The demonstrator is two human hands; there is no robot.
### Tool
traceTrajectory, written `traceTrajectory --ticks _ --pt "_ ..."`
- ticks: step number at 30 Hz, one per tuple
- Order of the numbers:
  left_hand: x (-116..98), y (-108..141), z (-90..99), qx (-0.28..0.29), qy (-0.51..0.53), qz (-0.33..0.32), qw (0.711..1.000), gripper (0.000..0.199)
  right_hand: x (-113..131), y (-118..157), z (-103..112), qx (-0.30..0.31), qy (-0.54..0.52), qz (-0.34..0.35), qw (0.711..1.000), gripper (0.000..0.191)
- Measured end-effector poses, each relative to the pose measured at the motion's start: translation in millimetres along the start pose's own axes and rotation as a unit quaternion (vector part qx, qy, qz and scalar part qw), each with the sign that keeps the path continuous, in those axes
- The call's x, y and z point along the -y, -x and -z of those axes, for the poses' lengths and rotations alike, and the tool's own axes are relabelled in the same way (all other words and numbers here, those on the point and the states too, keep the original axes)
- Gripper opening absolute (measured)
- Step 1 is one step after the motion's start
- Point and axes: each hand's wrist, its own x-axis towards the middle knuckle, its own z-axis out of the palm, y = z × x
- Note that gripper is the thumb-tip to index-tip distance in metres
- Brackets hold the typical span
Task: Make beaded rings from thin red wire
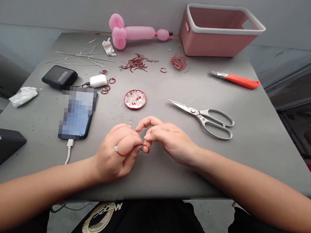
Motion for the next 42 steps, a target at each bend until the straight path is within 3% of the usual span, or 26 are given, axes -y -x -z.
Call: traceTrajectory --ticks 6,9,10,12,14,16,21,30,33,36,40,42 --pt "2 -2 0.3 -0.018 -0.007 -0.001 1.000 0.011 -1 1 4 -0.006 0.009 0.015 1.000 0.034" --pt "6 -4 1.7 -0.028 0.019 0.039 0.999 0.011 0 5 3 -0.128 0.153 0.100 0.975 0.024" --pt "7 -5 2.2 -0.029 0.026 0.058 0.998 0.011 1 6 2 -0.172 0.223 0.151 0.948 0.019" --pt "8 -6 3.1 -0.033 0.033 0.090 0.995 0.013 2 10 -2 -0.220 0.364 0.269 0.864 0.016" --pt "8 -6 3.6 -0.033 0.039 0.100 0.994 0.013 3 13 -7 -0.225 0.472 0.363 0.771 0.019" --pt "6 -5 3.7 -0.033 0.046 0.096 0.994 0.013 3 16 -13 -0.219 0.527 0.402 0.716 0.021" --pt "3 -3 3.5 -0.027 0.035 0.100 0.994 0.010 0 21 -21 -0.216 0.545 0.389 0.711 0.024" --pt "-1 -2 2.7 -0.002 0.022 0.092 0.996 0.010 -5 20 -19 -0.236 0.594 0.412 0.650 0.021" --pt "-1 -1 1.6 0.002 0.005 0.083 0.997 0.010 -6 18 -21 -0.239 0.579 0.369 0.686 0.019" --pt "1 0 0.1 -0.011 -0.033 0.052 0.998 0.009 -2 17 -19 -0.190 0.504 0.284 0.793 0.018" --pt "3 -2 -1.4 -0.017 -0.057 0.052 0.997 0.011 11 14 -9 -0.065 0.301 0.072 0.949 0.013" --pt "3 -3 -1.8 -0.012 -0.042 0.064 0.997 0.012 15 11 -4 0.021 0.140 -0.035 0.989 0.020"
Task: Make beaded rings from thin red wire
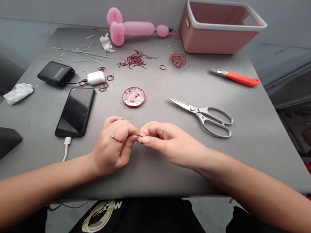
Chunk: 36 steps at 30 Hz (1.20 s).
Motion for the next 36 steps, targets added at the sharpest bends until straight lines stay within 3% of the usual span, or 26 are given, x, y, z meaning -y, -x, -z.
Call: traceTrajectory --ticks 2,5,9,12,15,18,22,24,26,28,30,33,34,36 --pt "0 -1 -0.1 0.001 0.021 0.012 1.000 0.012 -1 -3 3 0.047 -0.138 -0.046 0.988 0.024" --pt "1 -1 0.2 -0.005 0.041 0.038 0.998 0.013 -3 -6 2 0.005 -0.204 -0.043 0.978 0.022" --pt "2 -1 1.3 -0.005 0.048 0.058 0.997 0.013 -1 -3 -1 -0.073 -0.078 0.010 0.994 0.015" --pt "0 0 2.4 0.000 0.046 0.056 0.997 0.012 -1 1 -4 -0.141 0.074 0.083 0.984 0.007" --pt "-2 0 3.3 0.014 0.043 0.049 0.998 0.011 -5 1 -7 -0.191 0.227 0.174 0.939 0.004" --pt "-2 0 3.9 0.026 0.036 0.046 0.998 0.011 -11 0 -9 -0.231 0.363 0.272 0.861 0.006" --pt "-1 1 4.4 0.039 0.018 0.037 0.998 0.012 -17 1 -8 -0.274 0.477 0.346 0.760 0.008" --pt "-1 1 4.5 0.045 0.013 0.030 0.998 0.012 -18 2 -6 -0.270 0.508 0.373 0.728 0.013" --pt "-2 2 4.4 0.050 0.011 0.024 0.998 0.012 -17 3 -4 -0.259 0.520 0.390 0.715 0.018" --pt "-3 3 4.2 0.053 0.008 0.015 0.998 0.011 -16 3 -2 -0.239 0.490 0.387 0.744 0.020" --pt "-3 3 4.2 0.051 0.006 0.004 0.999 0.011 -14 2 0 -0.210 0.406 0.351 0.817 0.016" --pt "-3 2 4.5 0.038 0.009 -0.018 0.999 0.011 -10 0 3 -0.116 0.217 0.216 0.945 0.020" --pt "-3 2 4.8 0.032 0.014 -0.027 0.999 0.010 -9 0 3 -0.077 0.144 0.163 0.973 0.022" --pt "-3 1 5.4 0.023 0.029 -0.045 0.998 0.009 -7 -2 3 -0.014 0.003 0.073 0.997 0.025"
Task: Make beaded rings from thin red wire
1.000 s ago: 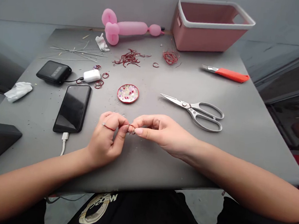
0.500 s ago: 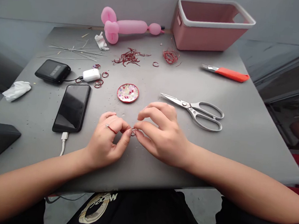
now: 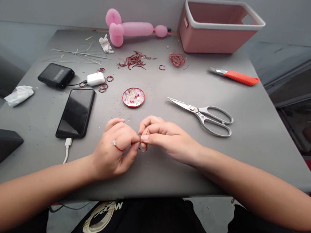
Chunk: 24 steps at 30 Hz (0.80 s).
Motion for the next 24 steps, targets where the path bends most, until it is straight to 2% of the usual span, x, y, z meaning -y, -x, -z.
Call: traceTrajectory --ticks 3,6,8,10,13,15,18,20,24 --pt "-1 0 1.1 -0.014 0.020 -0.014 1.000 0.010 0 -2 -3 0.011 -0.139 -0.054 0.989 0.028" --pt "-4 1 2.1 -0.031 0.021 -0.009 0.999 0.010 0 -3 -5 -0.002 -0.177 -0.055 0.983 0.033" --pt "-5 1 2.8 -0.039 0.025 0.004 0.999 0.011 0 -2 -5 -0.008 -0.164 -0.045 0.985 0.035" --pt "-5 1 3.6 -0.044 0.032 0.030 0.998 0.012 -1 -1 -3 -0.041 -0.131 -0.027 0.990 0.035" --pt "-5 0 4.8 -0.052 0.039 0.076 0.995 0.013 -2 2 -2 -0.169 0.002 0.036 0.985 0.023" --pt "-4 -1 5.2 -0.056 0.038 0.099 0.993 0.013 -2 5 -3 -0.247 0.147 0.132 0.949 0.010" --pt "-3 -1 5.1 -0.053 0.037 0.110 0.992 0.014 -1 9 -10 -0.276 0.332 0.277 0.858 0.015" --pt "-2 -1 4.8 -0.052 0.037 0.103 0.993 0.013 -1 10 -15 -0.276 0.398 0.314 0.817 0.021" --pt "-3 -1 4.7 -0.034 0.050 0.093 0.994 0.013 -3 10 -21 -0.293 0.450 0.329 0.777 0.028"
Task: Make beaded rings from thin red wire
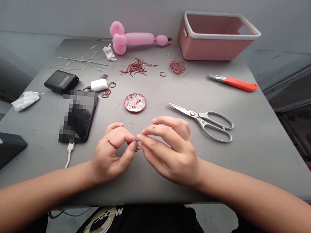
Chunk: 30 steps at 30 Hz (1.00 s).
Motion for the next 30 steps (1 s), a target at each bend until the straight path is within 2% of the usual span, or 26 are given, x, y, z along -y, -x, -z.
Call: traceTrajectory --ticks 3,8,10,12,13,15,17,18,19,20,23,25,27,30 --pt "-1 0 0.1 0.010 0.022 -0.007 1.000 0.013 -2 1 -2 -0.018 0.040 0.016 0.999 0.025" --pt "-1 1 -1.3 0.005 0.011 -0.020 1.000 0.012 1 3 -2 -0.013 0.060 0.046 0.997 0.018" --pt "-1 2 -2.0 0.002 -0.004 -0.025 1.000 0.012 2 2 -2 0.017 0.015 -0.006 1.000 0.016" --pt "0 2 -2.3 0.001 -0.016 -0.028 0.999 0.012 0 -1 0 0.100 -0.096 -0.103 0.985 0.015" --pt "0 2 -2.3 0.001 -0.020 -0.029 0.999 0.012 -2 -3 2 0.158 -0.175 -0.159 0.959 0.016" --pt "1 1 -1.8 0.001 -0.021 -0.027 0.999 0.012 -8 -8 4 0.259 -0.341 -0.253 0.867 0.022" --pt "1 1 -1.1 -0.003 -0.014 -0.028 1.000 0.012 -14 -12 7 0.311 -0.452 -0.302 0.780 0.025" --pt "2 1 -0.9 -0.004 -0.010 -0.027 1.000 0.012 -16 -13 8 0.317 -0.475 -0.310 0.760 0.024" --pt "2 1 -0.7 -0.006 -0.007 -0.025 1.000 0.012 -17 -14 9 0.312 -0.477 -0.310 0.761 0.021" --pt "2 1 -0.6 -0.007 -0.005 -0.023 1.000 0.012 -18 -15 9 0.304 -0.461 -0.303 0.777 0.017" --pt "2 1 -0.9 -0.009 -0.005 -0.019 1.000 0.012 -16 -14 12 0.264 -0.360 -0.247 0.860 0.006" --pt "1 1 -1.1 -0.008 -0.005 -0.019 1.000 0.012 -15 -13 14 0.237 -0.297 -0.193 0.905 0.006" --pt "1 1 -1.0 -0.005 -0.003 -0.018 1.000 0.013 -15 -12 15 0.224 -0.273 -0.150 0.924 0.008" --pt "0 1 -0.5 -0.003 0.000 -0.012 1.000 0.013 -15 -12 17 0.229 -0.272 -0.128 0.926 0.012"
